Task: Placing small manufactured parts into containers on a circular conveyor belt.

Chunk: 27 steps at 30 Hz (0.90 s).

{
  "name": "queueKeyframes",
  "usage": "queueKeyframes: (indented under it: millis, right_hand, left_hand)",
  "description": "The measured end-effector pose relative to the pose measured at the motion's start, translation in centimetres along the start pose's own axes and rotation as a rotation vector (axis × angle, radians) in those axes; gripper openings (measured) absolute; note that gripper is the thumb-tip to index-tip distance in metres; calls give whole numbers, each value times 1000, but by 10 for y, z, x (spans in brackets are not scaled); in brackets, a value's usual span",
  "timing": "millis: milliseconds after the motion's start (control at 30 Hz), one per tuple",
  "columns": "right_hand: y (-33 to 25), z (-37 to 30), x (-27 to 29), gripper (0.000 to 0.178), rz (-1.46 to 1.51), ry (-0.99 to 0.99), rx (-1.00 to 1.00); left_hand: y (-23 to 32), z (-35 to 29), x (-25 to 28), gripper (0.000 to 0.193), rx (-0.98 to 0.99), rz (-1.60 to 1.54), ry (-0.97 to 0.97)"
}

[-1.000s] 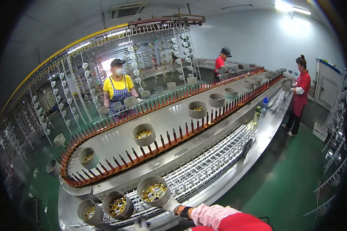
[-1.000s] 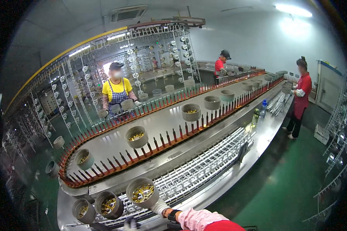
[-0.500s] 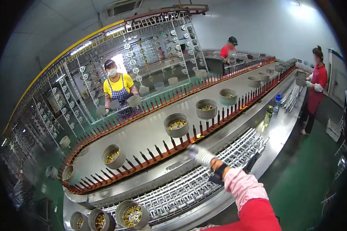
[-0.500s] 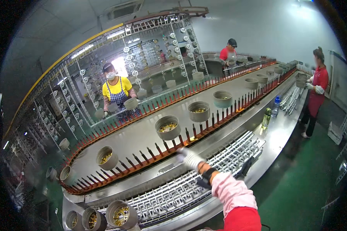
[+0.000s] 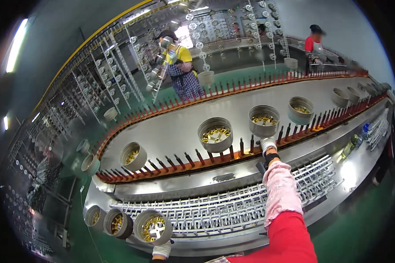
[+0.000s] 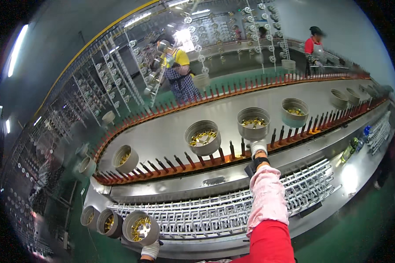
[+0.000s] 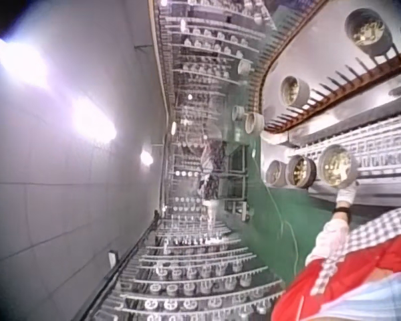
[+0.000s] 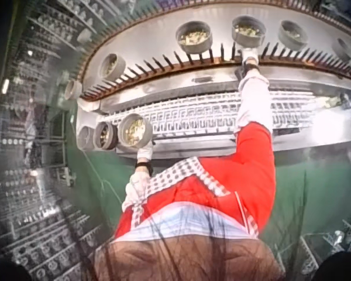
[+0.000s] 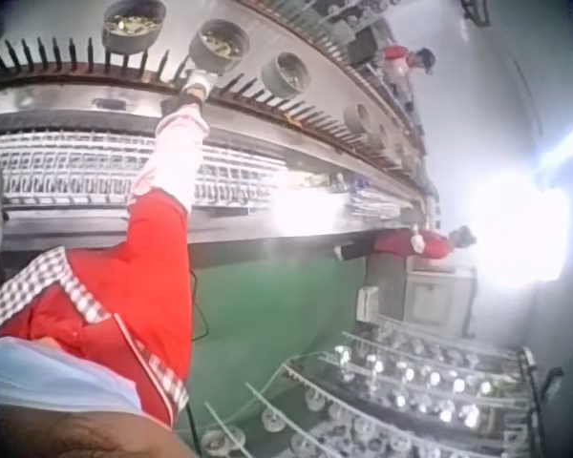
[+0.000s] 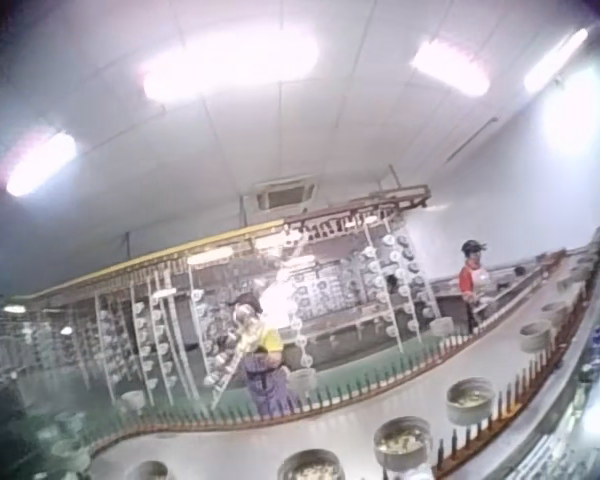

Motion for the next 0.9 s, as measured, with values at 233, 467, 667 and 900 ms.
queueKeyframes:
  millis: [233, 467, 667, 900]
  right_hand:
    - [-20, -33, 76, 28, 850, 168, 401]
    - [-51, -183, 8, 13, 82, 257, 496]
    - [-99, -304, -63, 21, 226, 190, 453]
    - [-143, -325, -129, 21, 336, 13, 414]
  left_hand:
    - [30, 8, -11, 26, -99, 33, 231]
    - [39, 13, 2, 28, -88, 153, 156]
    - [39, 20, -10, 31, -138, 246, 59]
    - [31, 34, -13, 36, -124, 637, 139]
Point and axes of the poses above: each hand's wrist, its own z-axis towards the middle knuckle, its own x-axis out of the back of the hand, y = z × x, the point moved 1 cm from there along z, towards the middle knuckle, and after that the axes turned 12 degrees about -y, right-handed, at the moved point
